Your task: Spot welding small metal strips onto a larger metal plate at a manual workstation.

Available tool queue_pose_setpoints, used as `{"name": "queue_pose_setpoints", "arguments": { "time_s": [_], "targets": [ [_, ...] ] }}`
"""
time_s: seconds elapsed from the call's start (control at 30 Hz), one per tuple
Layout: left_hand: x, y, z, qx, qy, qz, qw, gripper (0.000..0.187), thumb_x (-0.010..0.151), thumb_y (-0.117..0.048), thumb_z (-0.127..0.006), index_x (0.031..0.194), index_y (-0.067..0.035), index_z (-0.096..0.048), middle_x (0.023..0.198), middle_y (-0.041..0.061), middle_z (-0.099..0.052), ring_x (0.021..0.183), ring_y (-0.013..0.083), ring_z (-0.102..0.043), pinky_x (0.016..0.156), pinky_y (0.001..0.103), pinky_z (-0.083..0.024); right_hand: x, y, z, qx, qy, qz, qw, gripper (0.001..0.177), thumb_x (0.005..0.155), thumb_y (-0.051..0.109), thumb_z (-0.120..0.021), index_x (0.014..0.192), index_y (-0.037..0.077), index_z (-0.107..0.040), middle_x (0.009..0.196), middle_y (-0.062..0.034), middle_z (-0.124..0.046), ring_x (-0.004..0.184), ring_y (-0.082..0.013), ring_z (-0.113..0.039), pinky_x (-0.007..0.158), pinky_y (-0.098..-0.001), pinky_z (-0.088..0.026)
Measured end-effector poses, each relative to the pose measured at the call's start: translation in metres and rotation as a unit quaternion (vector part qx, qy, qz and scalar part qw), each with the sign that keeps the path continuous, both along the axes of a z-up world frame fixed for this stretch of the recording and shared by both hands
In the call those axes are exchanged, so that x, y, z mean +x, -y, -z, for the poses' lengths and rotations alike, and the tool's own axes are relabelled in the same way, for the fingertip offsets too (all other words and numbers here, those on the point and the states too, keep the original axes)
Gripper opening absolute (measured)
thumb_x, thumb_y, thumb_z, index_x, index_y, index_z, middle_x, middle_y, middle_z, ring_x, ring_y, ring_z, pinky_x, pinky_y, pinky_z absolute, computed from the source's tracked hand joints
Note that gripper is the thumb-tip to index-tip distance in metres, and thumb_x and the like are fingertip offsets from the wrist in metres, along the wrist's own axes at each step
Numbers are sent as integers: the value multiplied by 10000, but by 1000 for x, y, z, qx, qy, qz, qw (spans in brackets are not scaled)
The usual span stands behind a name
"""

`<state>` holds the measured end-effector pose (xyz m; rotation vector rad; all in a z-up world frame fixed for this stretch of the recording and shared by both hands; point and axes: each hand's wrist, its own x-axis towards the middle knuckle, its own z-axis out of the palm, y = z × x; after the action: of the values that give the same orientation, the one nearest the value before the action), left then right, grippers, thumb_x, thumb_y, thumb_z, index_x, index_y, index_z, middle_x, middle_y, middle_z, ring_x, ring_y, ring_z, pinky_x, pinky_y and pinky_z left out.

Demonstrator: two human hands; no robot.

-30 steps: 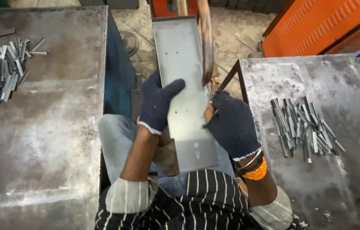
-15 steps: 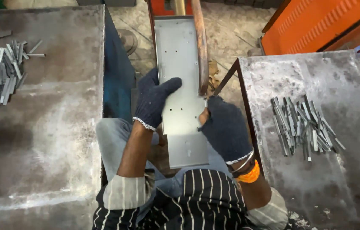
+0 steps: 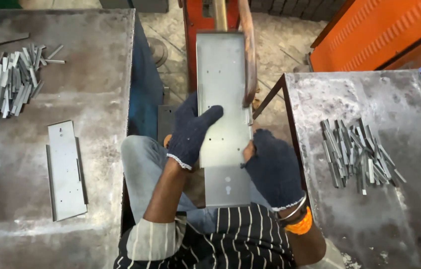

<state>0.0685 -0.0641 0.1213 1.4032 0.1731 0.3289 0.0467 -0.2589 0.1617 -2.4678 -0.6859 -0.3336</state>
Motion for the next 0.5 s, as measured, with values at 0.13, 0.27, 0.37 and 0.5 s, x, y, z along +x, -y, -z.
{"name": "queue_pose_setpoints", "arguments": {
  "time_s": [0.13, 0.27, 0.37, 0.5],
  "targets": [
    [-24, 2, -5, -34, -16, 4, 999, 361, 861, -133, -737, 1176, 35, -686, 1005, 110, -752, 847, 163, -696, 758, 325, -590, -11, 1, -3, -1, 12, -4, 1000, 96, 848, 97, -662, 849, 24, -600, 726, -205, -624, 707, -405, -651, 624, -496, -495],
    [-52, -16, 11, 10, -17, -46, 999, 367, 861, -119, -722, 1191, 40, -690, 1005, 98, -759, 852, 160, -699, 741, 320, -579, -9, -23, -2, -10, -23, -30, 999, 196, 894, 218, -697, 926, 27, -665, 653, -168, -633, 598, -354, -651, 559, -467, -487],
    [-81, -26, 24, 24, -56, -102, 993, 380, 868, -107, -721, 1210, 55, -687, 1007, 117, -759, 845, 179, -692, 734, 331, -577, 2, -49, 22, -53, -47, -34, 997, 353, 949, 369, -727, 778, 66, -668, 604, -150, -630, 580, -336, -653, 564, -457, -484],
    [-124, -39, 28, 110, -17, -265, 958, 661, 804, -54, -719, 1422, 44, -505, 1256, 142, -657, 1014, 203, -689, 811, 334, -587, 7, -87, 61, -9, 57, -170, 984, 280, 924, 328, -678, 734, 124, -694, 708, -132, -684, 675, -359, -664, 609, -488, -500]
  ]
}}
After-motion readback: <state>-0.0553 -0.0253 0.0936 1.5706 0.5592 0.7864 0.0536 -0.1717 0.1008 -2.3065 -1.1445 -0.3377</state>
